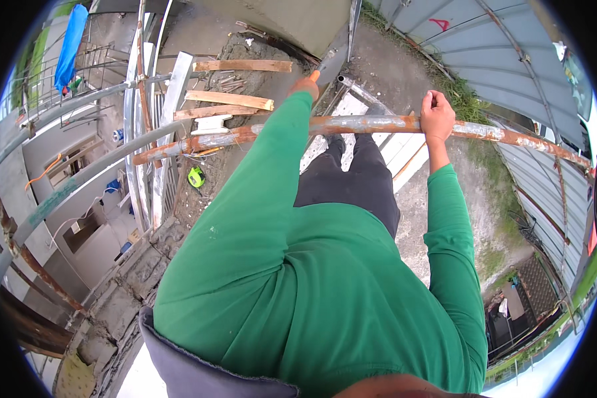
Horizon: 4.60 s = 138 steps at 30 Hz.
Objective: The person uses a tape measure and a hammer on a concrete wall while standing on scaffolding. They measure a section of the wall and then use the hammer to tap on a metal bar attached to the scaffolding.
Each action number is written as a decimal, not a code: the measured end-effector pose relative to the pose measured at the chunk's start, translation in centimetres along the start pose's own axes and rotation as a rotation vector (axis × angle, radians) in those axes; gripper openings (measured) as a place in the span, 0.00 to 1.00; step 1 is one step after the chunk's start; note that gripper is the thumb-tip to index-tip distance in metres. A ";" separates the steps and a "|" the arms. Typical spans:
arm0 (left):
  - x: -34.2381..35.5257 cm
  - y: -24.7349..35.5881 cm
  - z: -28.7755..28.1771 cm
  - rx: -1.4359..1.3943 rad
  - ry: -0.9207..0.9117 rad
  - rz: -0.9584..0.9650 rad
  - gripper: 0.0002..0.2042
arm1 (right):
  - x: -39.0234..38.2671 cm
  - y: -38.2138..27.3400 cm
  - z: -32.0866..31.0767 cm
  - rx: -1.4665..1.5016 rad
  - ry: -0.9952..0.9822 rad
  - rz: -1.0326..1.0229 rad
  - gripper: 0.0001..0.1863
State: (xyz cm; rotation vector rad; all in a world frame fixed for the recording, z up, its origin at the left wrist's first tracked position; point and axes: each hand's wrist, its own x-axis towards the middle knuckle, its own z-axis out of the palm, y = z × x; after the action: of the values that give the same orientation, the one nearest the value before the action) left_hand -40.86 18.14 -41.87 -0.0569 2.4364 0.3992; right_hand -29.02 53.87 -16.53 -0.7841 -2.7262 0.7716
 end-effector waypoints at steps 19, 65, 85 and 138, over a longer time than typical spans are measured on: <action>-8.7 16.5 -14.4 -0.013 0.345 0.268 0.21 | -0.5 1.2 -0.6 0.017 0.015 0.074 0.11; -2.1 9.6 -4.1 0.399 -0.256 -0.121 0.21 | -0.8 0.5 -0.5 0.116 0.159 -0.019 0.05; -4.2 5.2 -8.3 -0.070 -0.384 -0.458 0.26 | -0.5 1.1 -0.3 0.078 0.138 -0.053 0.06; -14.3 25.7 -18.8 -0.202 0.042 0.355 0.26 | -0.3 0.4 -0.9 0.034 0.027 0.092 0.10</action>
State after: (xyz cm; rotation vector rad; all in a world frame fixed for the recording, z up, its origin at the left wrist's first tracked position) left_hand -44.72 36.09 -12.18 0.2863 2.4391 0.8078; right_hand -28.28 54.35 -16.03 -0.9112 -2.6622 0.8180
